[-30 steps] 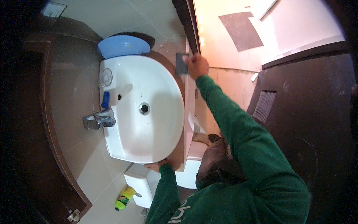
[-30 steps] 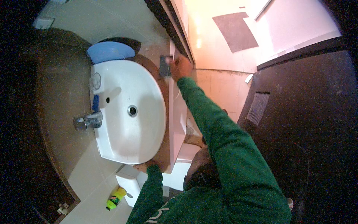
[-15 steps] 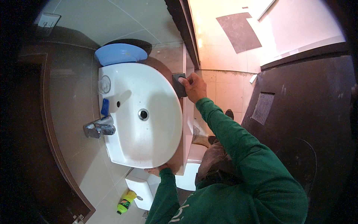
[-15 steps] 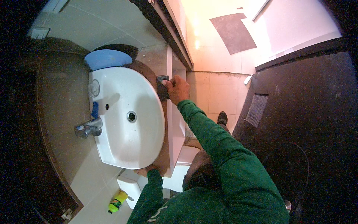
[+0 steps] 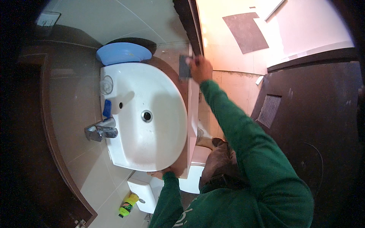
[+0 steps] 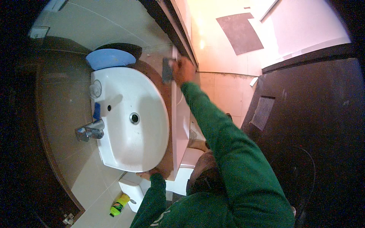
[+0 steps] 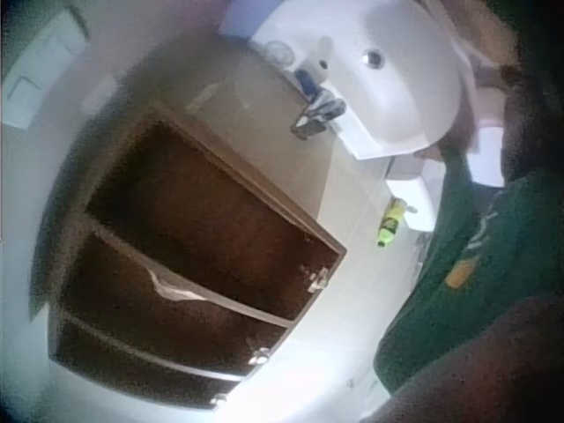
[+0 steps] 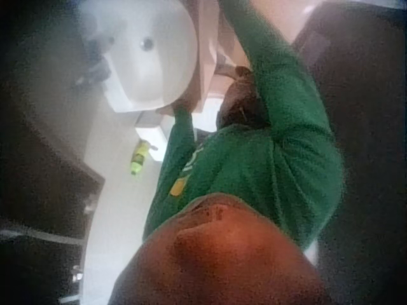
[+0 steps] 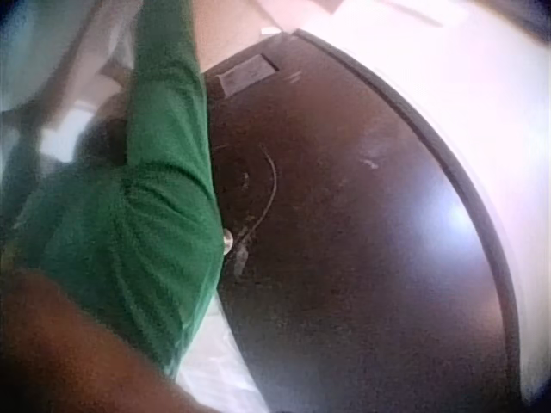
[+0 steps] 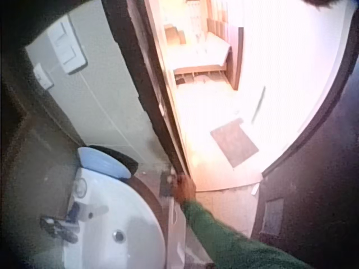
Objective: The person sands the edges and surfaces of a wooden board placed between the toilet and sink using a sanding block. The person repeatedly rubs the sanding block along the board's edges and top surface.
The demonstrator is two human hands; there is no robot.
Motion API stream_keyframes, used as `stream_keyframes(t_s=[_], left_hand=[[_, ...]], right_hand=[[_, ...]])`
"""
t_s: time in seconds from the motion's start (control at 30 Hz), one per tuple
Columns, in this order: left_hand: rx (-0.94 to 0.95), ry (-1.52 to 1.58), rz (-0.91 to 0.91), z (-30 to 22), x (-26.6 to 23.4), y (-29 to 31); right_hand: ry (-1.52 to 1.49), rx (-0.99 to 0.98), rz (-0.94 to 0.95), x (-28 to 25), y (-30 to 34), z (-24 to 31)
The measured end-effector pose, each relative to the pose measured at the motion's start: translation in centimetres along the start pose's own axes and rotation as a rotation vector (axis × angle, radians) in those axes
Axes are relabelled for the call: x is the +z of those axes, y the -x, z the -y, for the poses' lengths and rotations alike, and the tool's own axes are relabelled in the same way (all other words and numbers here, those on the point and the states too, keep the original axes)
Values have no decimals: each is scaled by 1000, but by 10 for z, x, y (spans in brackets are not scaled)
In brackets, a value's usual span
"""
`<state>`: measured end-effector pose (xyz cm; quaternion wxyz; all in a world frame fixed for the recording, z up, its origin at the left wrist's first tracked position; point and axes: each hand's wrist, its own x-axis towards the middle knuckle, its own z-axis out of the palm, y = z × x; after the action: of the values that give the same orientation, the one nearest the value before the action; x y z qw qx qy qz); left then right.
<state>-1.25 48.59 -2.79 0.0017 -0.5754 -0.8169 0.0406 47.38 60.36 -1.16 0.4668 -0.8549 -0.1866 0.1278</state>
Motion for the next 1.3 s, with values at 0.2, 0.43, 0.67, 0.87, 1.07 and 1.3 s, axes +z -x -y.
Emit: stream_keyframes(t_s=[0.2,0.43,0.67,0.87,1.07,1.3], left_hand=[[-50,210,-47,8,7,-1],[2,38,-44,-1,7,-1],[23,-178,-125,-4,-13,2],[-201,463,-156,-22,-34,3],[17,54,-146,0,-15,4],[-21,-126,-36,-1,-5,-2]], right_hand=[[9,1,69,-4,-15,4],[-363,276,148,0,-62,-3],[-348,282,245,7,-11,6],[-558,488,251,-1,-56,20],[-500,450,396,9,-25,-4],[-731,510,450,4,-37,-6]])
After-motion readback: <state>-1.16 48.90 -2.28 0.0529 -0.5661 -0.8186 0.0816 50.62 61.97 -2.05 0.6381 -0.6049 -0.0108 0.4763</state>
